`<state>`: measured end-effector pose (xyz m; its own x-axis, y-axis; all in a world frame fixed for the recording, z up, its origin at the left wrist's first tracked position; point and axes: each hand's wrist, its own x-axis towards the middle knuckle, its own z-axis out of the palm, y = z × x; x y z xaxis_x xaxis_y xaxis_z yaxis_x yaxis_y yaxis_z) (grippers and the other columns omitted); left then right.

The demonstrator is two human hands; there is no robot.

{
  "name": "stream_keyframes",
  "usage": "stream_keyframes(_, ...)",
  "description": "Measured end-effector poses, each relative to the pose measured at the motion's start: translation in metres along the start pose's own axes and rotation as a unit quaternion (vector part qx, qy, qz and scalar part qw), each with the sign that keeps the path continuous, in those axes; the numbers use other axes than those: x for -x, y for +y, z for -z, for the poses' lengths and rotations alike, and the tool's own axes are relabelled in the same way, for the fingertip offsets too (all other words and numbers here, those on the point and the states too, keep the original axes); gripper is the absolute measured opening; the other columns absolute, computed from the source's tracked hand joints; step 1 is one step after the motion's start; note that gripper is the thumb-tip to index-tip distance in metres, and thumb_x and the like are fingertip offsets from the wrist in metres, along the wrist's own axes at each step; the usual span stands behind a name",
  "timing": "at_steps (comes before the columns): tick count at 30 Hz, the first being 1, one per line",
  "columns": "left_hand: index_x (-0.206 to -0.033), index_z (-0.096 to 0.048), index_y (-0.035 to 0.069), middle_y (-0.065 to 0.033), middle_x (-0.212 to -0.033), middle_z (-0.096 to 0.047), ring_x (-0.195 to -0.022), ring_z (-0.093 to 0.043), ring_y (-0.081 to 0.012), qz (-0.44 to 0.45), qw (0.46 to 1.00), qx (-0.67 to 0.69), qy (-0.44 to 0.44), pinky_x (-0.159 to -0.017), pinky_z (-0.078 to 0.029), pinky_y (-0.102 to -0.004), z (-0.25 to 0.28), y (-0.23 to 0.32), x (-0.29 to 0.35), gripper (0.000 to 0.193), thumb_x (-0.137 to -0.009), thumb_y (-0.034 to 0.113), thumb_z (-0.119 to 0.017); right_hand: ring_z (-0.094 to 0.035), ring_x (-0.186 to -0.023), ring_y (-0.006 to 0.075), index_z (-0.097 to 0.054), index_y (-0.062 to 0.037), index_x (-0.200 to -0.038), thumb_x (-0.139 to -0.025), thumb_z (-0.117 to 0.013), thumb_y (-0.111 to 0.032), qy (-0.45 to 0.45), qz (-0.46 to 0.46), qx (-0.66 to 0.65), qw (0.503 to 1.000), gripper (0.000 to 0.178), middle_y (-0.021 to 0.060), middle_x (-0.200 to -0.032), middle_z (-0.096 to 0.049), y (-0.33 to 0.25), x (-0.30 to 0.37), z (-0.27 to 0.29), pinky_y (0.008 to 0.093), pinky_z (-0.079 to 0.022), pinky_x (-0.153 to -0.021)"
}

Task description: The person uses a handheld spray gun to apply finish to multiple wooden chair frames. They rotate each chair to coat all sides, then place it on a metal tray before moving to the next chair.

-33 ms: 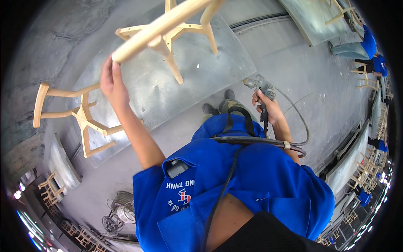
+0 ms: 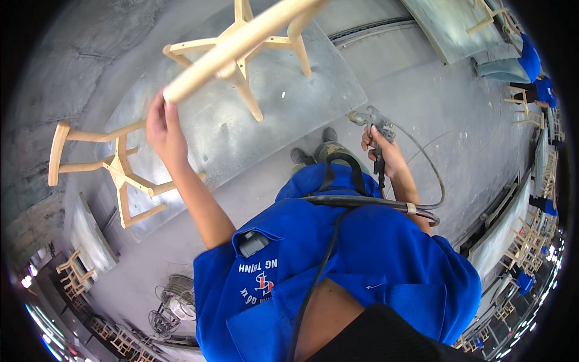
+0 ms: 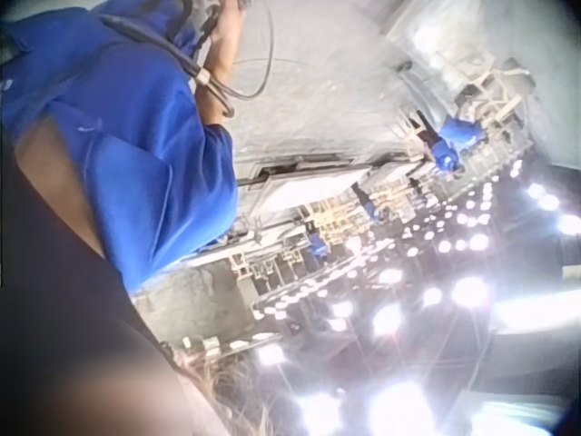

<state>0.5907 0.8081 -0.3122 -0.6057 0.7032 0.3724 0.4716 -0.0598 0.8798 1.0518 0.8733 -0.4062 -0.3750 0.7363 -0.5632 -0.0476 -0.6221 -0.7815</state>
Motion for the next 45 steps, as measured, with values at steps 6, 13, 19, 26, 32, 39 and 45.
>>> stream_keyframes(6, -0.105, -0.066, -0.001, -0.0173, -0.103, -0.072, -0.100, -0.070, -0.0315, -0.134, 0.987, 0.065, -0.058, -0.089, -0.056, -0.0424, -0.037, 0.040, 0.100, 0.037, -0.087, 0.028, -0.081, -0.058, -0.072, 0.0121, -0.058, -0.0010, -0.119, -0.100, -0.021, -0.076, 0.042, 0.097, -0.014, 0.994, 0.086, 0.0057, -0.084, -0.062, -0.023, -0.028, 0.013, 0.0234, -0.036, -0.048)
stream_keyframes(13, -0.095, -0.062, 0.009, -0.0133, -0.124, -0.065, -0.119, -0.059, -0.0317, -0.254, 0.958, -0.062, -0.114, -0.101, -0.044, -0.0532, -0.100, 0.077, 0.062, 0.051, -0.071, 0.046, -0.088, -0.057, -0.074, 0.0127, -0.054, 0.0014, -0.127, -0.080, -0.014, -0.097, -0.028, 0.221, 0.046, 0.974, 0.116, 0.0056, -0.086, -0.058, -0.105, -0.057, 0.013, 0.0215, -0.036, -0.048)
stream_keyframes(19, -0.099, -0.061, 0.012, -0.0144, -0.132, -0.062, -0.123, -0.056, -0.0324, -0.271, 0.952, -0.113, -0.081, -0.111, -0.033, -0.0552, -0.203, 0.086, 0.023, 0.046, -0.073, 0.037, -0.090, -0.056, -0.069, 0.0140, -0.057, 0.0018, -0.120, -0.078, -0.013, -0.098, -0.118, 0.289, -0.149, 0.938, 0.117, 0.0070, -0.083, -0.059, -0.180, -0.117, 0.006, 0.0235, -0.038, -0.047)
stream_keyframes(26, -0.106, -0.058, 0.008, -0.0180, -0.132, -0.061, -0.124, -0.055, -0.0333, -0.243, 0.964, -0.104, -0.036, -0.112, -0.033, -0.0533, -0.269, 0.085, -0.004, 0.041, -0.081, 0.027, -0.085, -0.059, -0.061, 0.0139, -0.059, -0.0036, -0.104, -0.096, -0.021, -0.081, 0.029, 0.068, -0.122, 0.990, 0.087, 0.0030, -0.070, -0.059, -0.118, -0.259, 0.023, 0.0248, -0.036, -0.045)
stream_keyframes(32, -0.112, -0.055, 0.005, -0.0194, -0.132, -0.060, -0.124, -0.055, -0.0335, -0.250, 0.964, -0.092, -0.027, -0.108, -0.041, -0.0479, -0.308, 0.086, -0.032, 0.045, -0.082, 0.021, -0.084, -0.059, -0.058, 0.0142, -0.065, -0.0074, -0.091, -0.095, -0.034, -0.078, 0.116, 0.006, -0.122, 0.986, 0.077, 0.0025, -0.067, -0.061, -0.052, -0.347, 0.078, 0.0287, -0.036, -0.047)
stream_keyframes(39, -0.118, -0.055, 0.003, -0.0182, -0.134, -0.058, -0.126, -0.053, -0.0306, -0.228, 0.967, -0.113, -0.004, -0.111, -0.038, -0.0449, -0.360, 0.089, -0.082, 0.049, -0.082, 0.018, -0.083, -0.060, -0.057, 0.0140, -0.062, -0.0102, -0.092, -0.094, -0.031, -0.081, 0.160, -0.050, -0.063, 0.984, 0.077, 0.0021, -0.069, -0.062, -0.043, -0.378, 0.136, 0.0282, -0.036, -0.046)
stream_keyframes(45, -0.127, -0.056, -0.001, -0.0137, -0.130, -0.059, -0.125, -0.053, -0.0265, -0.061, 0.987, -0.147, 0.033, -0.110, -0.038, -0.0409, -0.374, 0.077, -0.077, 0.050, -0.088, 0.019, -0.080, -0.060, -0.059, 0.0138, -0.061, -0.0077, -0.099, -0.092, -0.028, -0.084, 0.111, 0.010, -0.098, 0.989, 0.084, 0.0027, -0.070, -0.061, -0.130, -0.310, 0.151, 0.0256, -0.035, -0.045)
